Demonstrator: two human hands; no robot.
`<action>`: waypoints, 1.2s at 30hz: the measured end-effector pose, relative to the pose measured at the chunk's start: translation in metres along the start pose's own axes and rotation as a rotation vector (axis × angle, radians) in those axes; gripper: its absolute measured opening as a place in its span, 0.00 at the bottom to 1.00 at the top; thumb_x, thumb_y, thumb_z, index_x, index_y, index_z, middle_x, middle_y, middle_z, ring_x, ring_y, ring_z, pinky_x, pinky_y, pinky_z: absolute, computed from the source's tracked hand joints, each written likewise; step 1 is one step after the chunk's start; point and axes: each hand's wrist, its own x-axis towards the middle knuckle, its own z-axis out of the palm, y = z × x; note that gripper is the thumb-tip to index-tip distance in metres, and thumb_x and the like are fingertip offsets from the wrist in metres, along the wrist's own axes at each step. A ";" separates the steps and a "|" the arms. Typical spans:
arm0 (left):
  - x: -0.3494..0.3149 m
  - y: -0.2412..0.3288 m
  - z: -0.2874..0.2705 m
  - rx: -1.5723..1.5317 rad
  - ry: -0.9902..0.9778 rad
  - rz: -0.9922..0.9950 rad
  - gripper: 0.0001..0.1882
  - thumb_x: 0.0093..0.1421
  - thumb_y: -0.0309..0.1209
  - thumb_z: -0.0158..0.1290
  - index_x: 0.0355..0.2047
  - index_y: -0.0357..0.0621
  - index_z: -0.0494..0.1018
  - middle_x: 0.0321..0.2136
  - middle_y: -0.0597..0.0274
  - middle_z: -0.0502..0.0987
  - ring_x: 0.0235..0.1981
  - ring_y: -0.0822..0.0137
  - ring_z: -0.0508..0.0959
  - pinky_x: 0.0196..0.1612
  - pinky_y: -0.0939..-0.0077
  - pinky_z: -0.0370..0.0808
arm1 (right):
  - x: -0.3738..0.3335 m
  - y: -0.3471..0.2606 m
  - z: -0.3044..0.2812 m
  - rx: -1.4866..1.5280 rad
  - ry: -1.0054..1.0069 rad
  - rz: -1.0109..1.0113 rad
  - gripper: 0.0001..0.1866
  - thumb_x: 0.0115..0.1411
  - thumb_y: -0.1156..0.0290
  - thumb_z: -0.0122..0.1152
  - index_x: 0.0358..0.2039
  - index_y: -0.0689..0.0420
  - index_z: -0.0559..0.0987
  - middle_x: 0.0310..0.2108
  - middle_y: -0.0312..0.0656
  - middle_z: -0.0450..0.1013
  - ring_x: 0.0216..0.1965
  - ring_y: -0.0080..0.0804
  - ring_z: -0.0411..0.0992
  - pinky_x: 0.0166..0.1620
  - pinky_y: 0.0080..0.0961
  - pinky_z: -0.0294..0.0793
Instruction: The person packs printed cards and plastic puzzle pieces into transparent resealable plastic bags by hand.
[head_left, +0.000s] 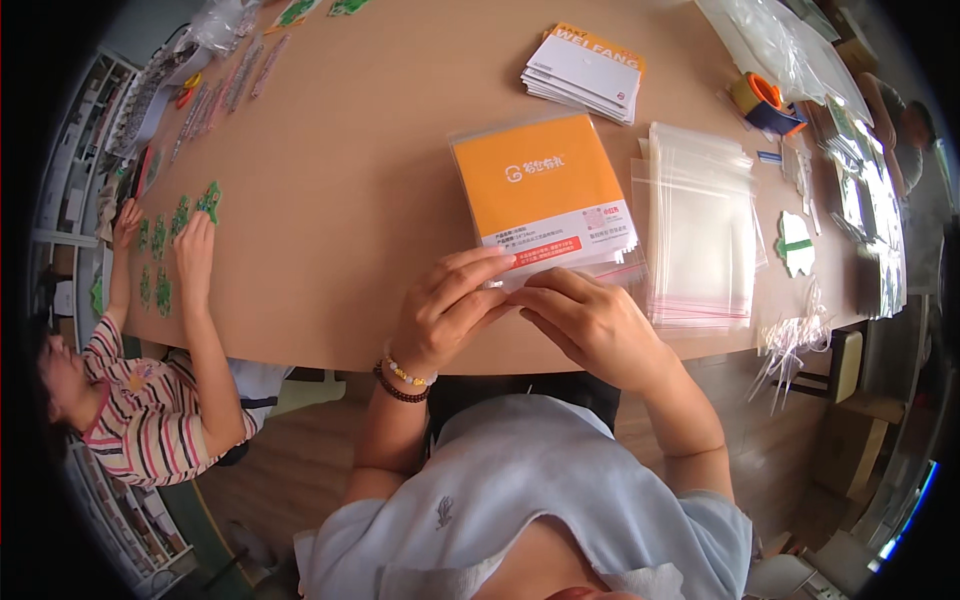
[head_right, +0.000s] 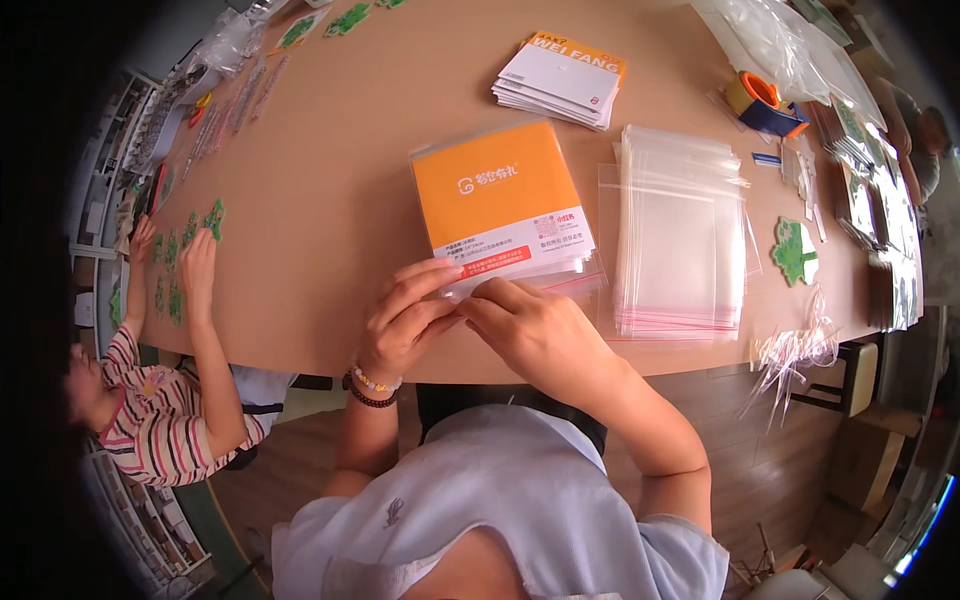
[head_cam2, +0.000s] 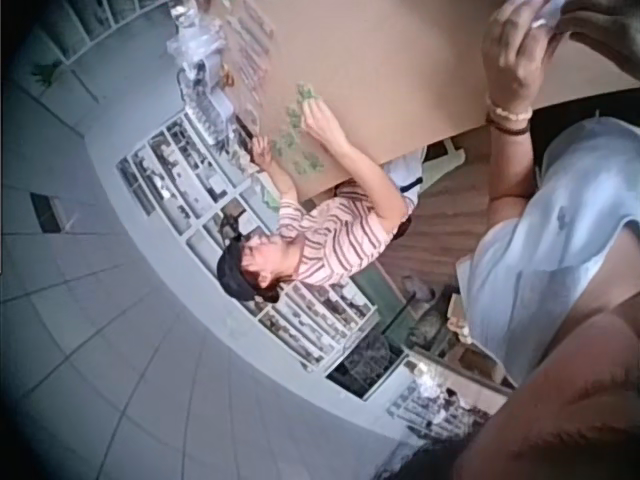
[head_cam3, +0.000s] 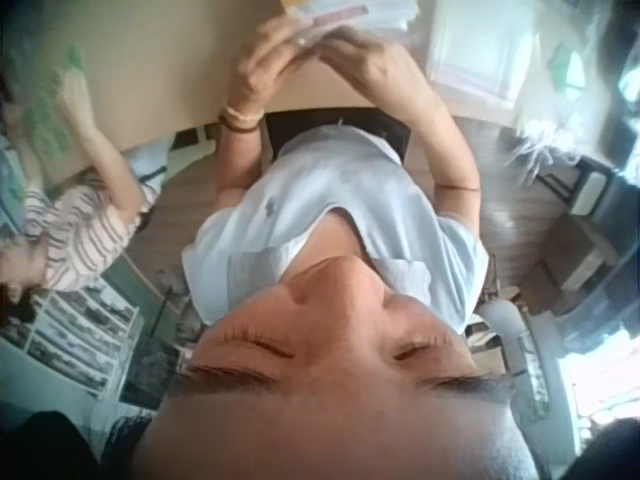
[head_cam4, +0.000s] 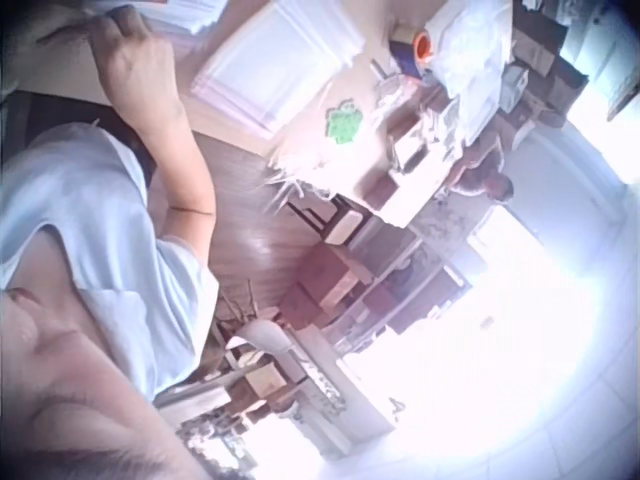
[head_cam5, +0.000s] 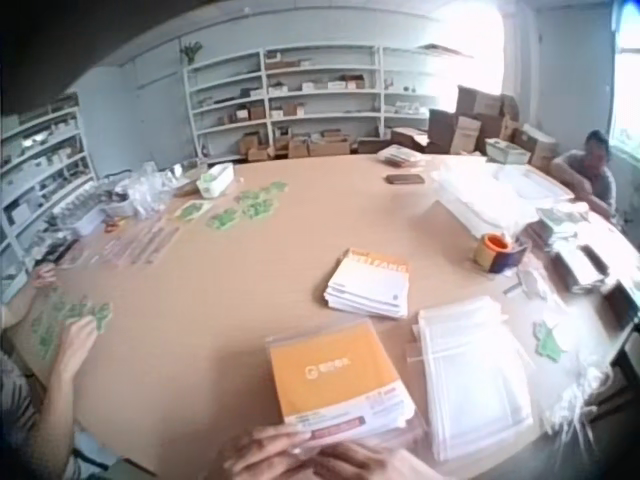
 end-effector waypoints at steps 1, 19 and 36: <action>-0.001 0.001 0.000 -0.001 -0.002 -0.002 0.10 0.44 0.23 0.65 0.25 0.36 0.74 0.40 0.54 0.78 0.45 0.55 0.77 0.44 0.66 0.78 | -0.001 0.000 0.001 0.002 -0.001 0.002 0.15 0.50 0.73 0.59 0.39 0.60 0.75 0.32 0.39 0.70 0.33 0.34 0.73 0.32 0.27 0.75; -0.006 -0.007 0.002 -0.021 -0.037 -0.043 0.07 0.51 0.19 0.60 0.27 0.37 0.71 0.41 0.48 0.78 0.45 0.49 0.77 0.47 0.59 0.75 | -0.059 0.038 -0.032 0.590 0.771 0.236 0.04 0.65 0.73 0.49 0.35 0.59 0.70 0.37 0.41 0.68 0.42 0.31 0.69 0.45 0.30 0.69; 0.007 0.001 -0.004 0.158 -0.127 -0.026 0.19 0.48 0.26 0.63 0.41 0.42 0.75 0.47 0.55 0.75 0.49 0.54 0.73 0.50 0.60 0.68 | -0.276 0.125 -0.132 -0.730 0.763 1.114 0.06 0.54 0.70 0.61 0.31 0.58 0.79 0.34 0.45 0.71 0.38 0.42 0.70 0.43 0.31 0.69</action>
